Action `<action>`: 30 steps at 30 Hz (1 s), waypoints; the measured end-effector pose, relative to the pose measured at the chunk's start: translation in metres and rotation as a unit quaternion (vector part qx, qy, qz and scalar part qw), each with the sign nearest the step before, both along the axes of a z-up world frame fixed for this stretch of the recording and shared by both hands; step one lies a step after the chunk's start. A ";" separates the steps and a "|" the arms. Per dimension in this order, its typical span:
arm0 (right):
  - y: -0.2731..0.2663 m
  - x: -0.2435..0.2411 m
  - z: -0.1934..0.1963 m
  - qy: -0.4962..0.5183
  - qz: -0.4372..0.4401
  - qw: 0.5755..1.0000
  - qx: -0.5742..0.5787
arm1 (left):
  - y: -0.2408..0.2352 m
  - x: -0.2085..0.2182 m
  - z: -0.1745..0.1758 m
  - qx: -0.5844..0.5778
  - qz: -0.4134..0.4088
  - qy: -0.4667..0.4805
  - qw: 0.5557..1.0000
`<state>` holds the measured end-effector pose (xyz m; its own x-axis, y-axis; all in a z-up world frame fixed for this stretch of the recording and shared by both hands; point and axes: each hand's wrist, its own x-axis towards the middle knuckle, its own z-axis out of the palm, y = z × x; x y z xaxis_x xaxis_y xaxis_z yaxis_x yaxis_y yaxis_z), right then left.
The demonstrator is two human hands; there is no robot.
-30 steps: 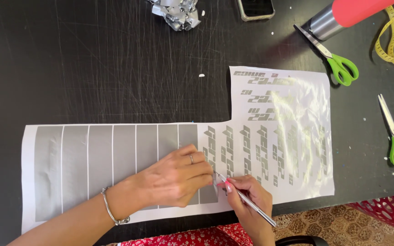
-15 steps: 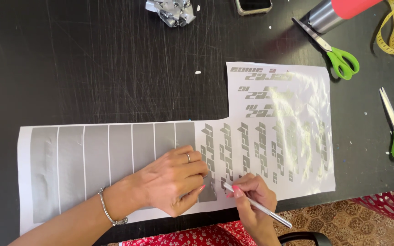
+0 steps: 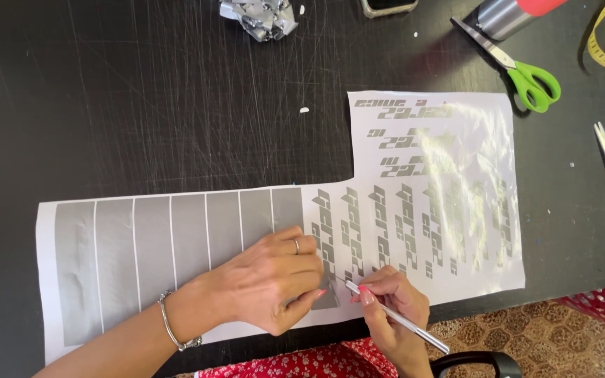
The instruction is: Weeding excess vinyl from a sheet of cut decals using a weeding tool
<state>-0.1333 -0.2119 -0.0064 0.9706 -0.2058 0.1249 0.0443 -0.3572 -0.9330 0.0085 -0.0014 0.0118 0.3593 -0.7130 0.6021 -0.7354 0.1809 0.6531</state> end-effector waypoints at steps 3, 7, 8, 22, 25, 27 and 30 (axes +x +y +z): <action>0.001 0.002 0.004 -0.017 0.013 1.000 0.009 | 0.000 -0.002 -0.003 0.067 0.000 -0.017 0.998; 0.001 0.003 0.005 -0.010 0.016 0.999 -0.031 | -0.001 -0.005 -0.013 0.132 0.015 -0.090 0.987; 0.002 0.003 0.005 -0.004 0.017 0.999 -0.046 | 0.000 -0.006 -0.016 0.144 0.018 -0.096 0.985; 0.001 0.004 0.008 0.014 0.026 0.996 -0.084 | 0.003 0.007 -0.005 0.100 -0.048 -0.006 0.994; 0.001 0.004 0.007 0.017 0.024 0.997 -0.076 | 0.004 0.007 -0.005 0.108 -0.055 0.024 0.992; 0.001 0.004 0.006 0.012 0.027 0.997 -0.077 | 0.005 0.007 -0.006 0.121 -0.060 0.040 0.990; 0.001 0.004 0.006 0.004 0.023 0.995 -0.096 | 0.004 0.004 -0.008 0.116 -0.052 0.024 0.992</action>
